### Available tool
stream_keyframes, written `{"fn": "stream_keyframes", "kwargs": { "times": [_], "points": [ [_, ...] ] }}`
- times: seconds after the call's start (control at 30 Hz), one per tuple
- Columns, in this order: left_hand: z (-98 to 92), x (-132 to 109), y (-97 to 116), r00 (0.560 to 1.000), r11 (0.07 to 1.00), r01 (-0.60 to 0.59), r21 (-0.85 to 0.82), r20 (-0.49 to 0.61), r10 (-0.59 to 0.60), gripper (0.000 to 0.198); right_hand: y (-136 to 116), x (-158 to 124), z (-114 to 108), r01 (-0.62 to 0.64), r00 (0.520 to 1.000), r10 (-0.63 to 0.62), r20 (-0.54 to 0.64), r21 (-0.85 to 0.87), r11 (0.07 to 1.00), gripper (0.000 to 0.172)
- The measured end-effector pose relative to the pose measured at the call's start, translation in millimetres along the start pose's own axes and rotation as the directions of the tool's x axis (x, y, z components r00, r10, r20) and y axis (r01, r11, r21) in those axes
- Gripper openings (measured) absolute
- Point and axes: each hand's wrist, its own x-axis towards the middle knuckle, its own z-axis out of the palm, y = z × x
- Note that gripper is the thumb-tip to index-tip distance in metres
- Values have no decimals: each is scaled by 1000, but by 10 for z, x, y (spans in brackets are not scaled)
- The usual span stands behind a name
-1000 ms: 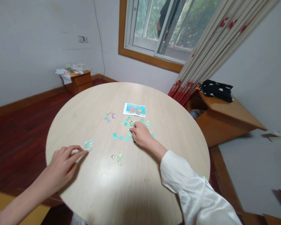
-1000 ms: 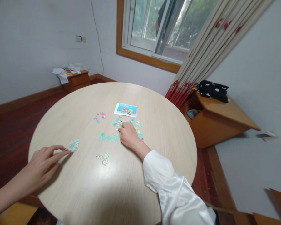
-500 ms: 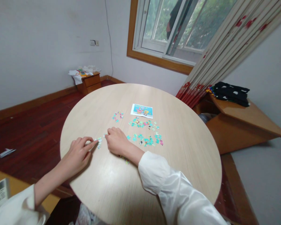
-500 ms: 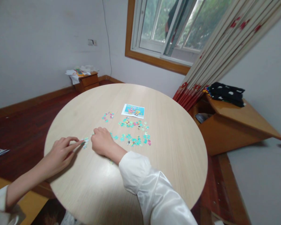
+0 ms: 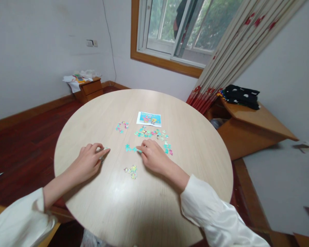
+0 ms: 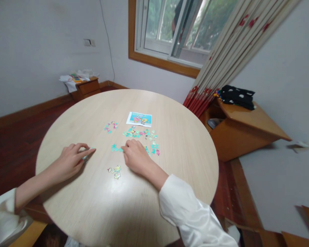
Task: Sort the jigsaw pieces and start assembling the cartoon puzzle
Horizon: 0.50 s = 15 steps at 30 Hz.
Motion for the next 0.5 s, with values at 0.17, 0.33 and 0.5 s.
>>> {"fn": "stream_keyframes", "kwargs": {
  "times": [0.17,0.33,0.5],
  "points": [
    [7,35,-34,1000,999,-2,-32,-14,1,43,281,-437,61,-66,996,66,-55,-2,998,30],
    [-43,-8,-69,998,998,37,-47,-54,-40,42,271,-476,137,-54,997,51,-51,-64,997,28],
    [26,-255,-37,983,986,153,-66,-96,-159,45,216,-391,194,-8,1000,8,-2,-62,998,23]
  ]
}}
